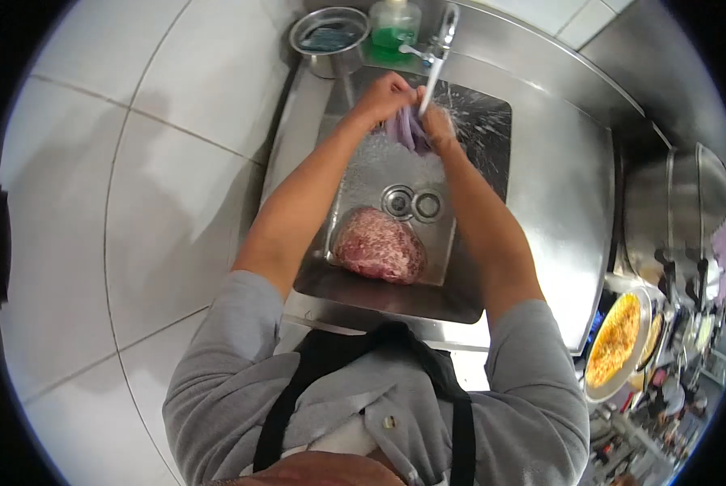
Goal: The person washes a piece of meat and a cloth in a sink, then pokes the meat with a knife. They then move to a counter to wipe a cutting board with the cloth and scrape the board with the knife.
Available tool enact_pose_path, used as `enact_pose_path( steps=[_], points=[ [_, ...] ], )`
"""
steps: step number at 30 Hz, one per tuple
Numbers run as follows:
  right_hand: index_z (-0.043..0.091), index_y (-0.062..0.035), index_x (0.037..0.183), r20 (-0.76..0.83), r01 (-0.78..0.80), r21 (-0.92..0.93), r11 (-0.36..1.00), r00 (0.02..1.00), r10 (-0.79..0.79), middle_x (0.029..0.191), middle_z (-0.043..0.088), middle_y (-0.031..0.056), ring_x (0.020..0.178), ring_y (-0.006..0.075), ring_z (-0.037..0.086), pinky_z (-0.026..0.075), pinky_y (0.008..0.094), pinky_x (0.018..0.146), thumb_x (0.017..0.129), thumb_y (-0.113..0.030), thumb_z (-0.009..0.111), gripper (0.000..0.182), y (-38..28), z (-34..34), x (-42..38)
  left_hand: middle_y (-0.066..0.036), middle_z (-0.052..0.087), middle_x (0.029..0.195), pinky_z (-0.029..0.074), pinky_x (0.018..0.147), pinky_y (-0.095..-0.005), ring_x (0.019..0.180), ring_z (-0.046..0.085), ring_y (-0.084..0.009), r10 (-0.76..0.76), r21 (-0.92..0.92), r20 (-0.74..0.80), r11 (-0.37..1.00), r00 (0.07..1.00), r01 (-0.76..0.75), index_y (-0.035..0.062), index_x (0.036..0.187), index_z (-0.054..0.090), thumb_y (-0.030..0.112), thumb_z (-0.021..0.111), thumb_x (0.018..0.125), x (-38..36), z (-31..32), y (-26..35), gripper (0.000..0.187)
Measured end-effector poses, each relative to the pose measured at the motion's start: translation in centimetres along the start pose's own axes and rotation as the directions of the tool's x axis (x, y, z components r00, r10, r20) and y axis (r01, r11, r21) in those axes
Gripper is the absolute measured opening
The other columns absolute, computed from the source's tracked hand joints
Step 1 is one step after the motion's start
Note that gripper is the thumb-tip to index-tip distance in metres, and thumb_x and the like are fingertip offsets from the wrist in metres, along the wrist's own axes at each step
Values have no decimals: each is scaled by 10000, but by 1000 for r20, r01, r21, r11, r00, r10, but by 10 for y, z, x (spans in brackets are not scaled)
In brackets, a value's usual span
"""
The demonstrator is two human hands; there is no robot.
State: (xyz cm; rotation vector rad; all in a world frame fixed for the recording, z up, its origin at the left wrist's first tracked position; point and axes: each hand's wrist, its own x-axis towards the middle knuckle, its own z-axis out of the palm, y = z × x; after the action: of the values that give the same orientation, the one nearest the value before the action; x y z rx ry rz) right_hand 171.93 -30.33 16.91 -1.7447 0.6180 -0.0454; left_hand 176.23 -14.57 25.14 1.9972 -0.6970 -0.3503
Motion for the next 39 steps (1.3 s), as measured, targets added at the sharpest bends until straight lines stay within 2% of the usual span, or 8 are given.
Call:
enact_pose_path(
  steps=[7,10,13,15,22,25,32,39],
  points=[
    [589,36,1226,-190,215,165,963,965,-183,1092,645,132,956,229,589,467,356,854,975,-287,465,427,-39,5,-75,-50,608,771,510,701,-370,755,603,-191,-485,-774,-472,628,736,-82,19,919,600,412,729,846,7,104,-11,420],
    [560,-58,1307,89,-35,619,785,996,-26,1245,569,91,1121,197,496,380,346,984,968,-334,513,439,-28,-3,-100,-60,624,811,495,742,-356,804,602,-188,-455,-836,200,383,868,393,34,980,626,332,722,861,-8,89,-34,335],
    [459,-103,1412,217,232,259,938,932,-291,1384,476,128,1241,255,455,365,368,1050,897,-172,621,545,-3,-29,-111,-66,622,805,482,638,-305,700,580,-170,-369,-807,344,354,863,473,41,986,645,217,705,848,-30,59,-32,231],
    [346,-116,1471,254,757,-430,492,624,-739,1475,374,166,1359,348,367,335,409,1122,758,24,689,803,5,-40,-122,-62,618,797,479,621,-299,675,570,-165,-346,-746,382,432,857,507,38,980,649,188,698,843,-38,40,-26,209],
    [425,-129,1374,343,876,-379,298,432,-834,1261,525,133,1227,360,494,467,435,992,699,38,735,761,-1,-47,-126,-25,514,655,278,300,-150,415,387,6,127,-479,867,482,483,734,46,784,592,201,686,836,-59,20,11,188],
    [507,-106,1200,389,818,-506,274,500,-773,1037,594,120,962,363,631,536,450,817,748,-111,737,507,-10,-43,-121,-39,533,601,409,384,-212,442,477,-61,-220,-198,799,782,559,591,15,811,625,201,680,806,-63,11,32,194],
    [541,-72,1121,314,432,-763,481,898,-309,1055,653,205,969,404,642,537,496,800,765,-157,702,399,-29,-49,-126,-221,684,939,544,751,-447,820,682,-373,91,500,246,841,965,-207,13,1266,500,270,724,784,-56,81,-29,591],
    [615,-61,1104,-145,272,-763,586,812,-566,1049,653,199,1007,410,616,491,499,867,796,-225,711,362,71,-195,-151,-207,342,1494,271,1085,-628,1389,303,-426,-241,607,662,728,710,-319,97,1508,288,556,690,804,-195,172,-102,931]
  ],
)
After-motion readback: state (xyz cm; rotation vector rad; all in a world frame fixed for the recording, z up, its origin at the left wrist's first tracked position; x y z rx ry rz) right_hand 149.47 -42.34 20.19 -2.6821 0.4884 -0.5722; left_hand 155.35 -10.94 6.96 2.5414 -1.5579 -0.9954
